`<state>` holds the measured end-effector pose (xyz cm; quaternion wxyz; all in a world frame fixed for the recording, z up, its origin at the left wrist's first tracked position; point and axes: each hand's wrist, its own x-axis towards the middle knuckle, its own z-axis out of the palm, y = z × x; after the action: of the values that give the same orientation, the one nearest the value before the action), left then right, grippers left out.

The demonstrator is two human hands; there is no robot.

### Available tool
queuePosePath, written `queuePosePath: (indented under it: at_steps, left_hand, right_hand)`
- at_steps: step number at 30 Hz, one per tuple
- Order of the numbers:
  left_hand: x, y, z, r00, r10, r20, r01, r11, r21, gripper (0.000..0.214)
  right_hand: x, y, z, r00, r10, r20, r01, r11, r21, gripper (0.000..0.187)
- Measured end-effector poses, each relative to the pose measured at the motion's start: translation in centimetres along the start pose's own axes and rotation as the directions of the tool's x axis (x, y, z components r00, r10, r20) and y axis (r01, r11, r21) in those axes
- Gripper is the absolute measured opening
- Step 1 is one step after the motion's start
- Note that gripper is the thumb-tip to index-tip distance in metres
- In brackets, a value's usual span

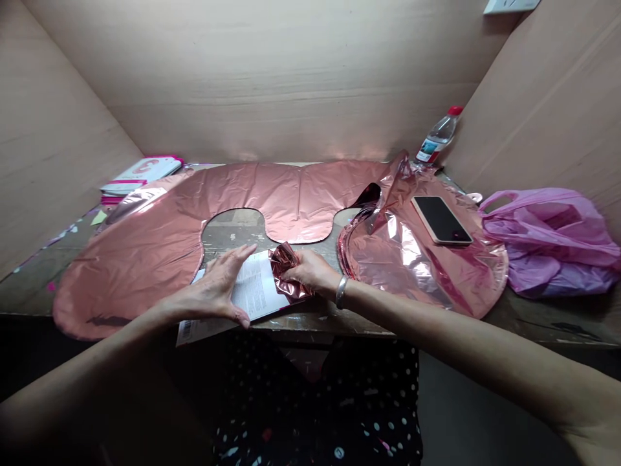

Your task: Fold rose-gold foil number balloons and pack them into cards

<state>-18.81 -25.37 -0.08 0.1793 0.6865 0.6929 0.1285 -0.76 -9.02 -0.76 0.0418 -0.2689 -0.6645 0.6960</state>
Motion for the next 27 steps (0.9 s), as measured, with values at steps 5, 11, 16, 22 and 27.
queuePosePath:
  at_steps: [5,11,16,22,27]
  left_hand:
    - [-0.6,0.2,-0.1,1.000,-0.005,0.003,0.005,0.999,0.046,0.129]
    - [-0.5,1.7,0.1,0.986,-0.060,-0.156,0.052,0.997,-0.054,0.119]
    - [-0.6,3.6,-2.1,0.922,-0.122,-0.369,0.079,0.988,-0.130,0.070]
    - [-0.6,7.1,-6.8,0.858,-0.077,-0.507,0.021,0.993,-0.114,0.017]
    - [-0.8,8.7,-7.3,0.768,0.002,-0.640,-0.085,0.991,-0.100,0.012]
  right_hand:
    - [-0.6,-0.9,-0.7,1.000,-0.023,-0.011,0.024,0.996,0.087,0.024]
    - [-1.4,-0.5,0.2,1.000,0.010,-0.003,-0.009,0.984,0.180,0.030]
    - [-4.0,-1.5,0.5,0.913,-0.389,-0.127,0.341,0.895,-0.286,0.024]
    - [-7.0,-5.7,-0.4,0.470,-0.874,-0.128,0.475,0.372,-0.798,0.012]
    - [-9.0,-7.8,-1.1,0.268,-0.963,-0.003,0.418,0.119,-0.900,0.026]
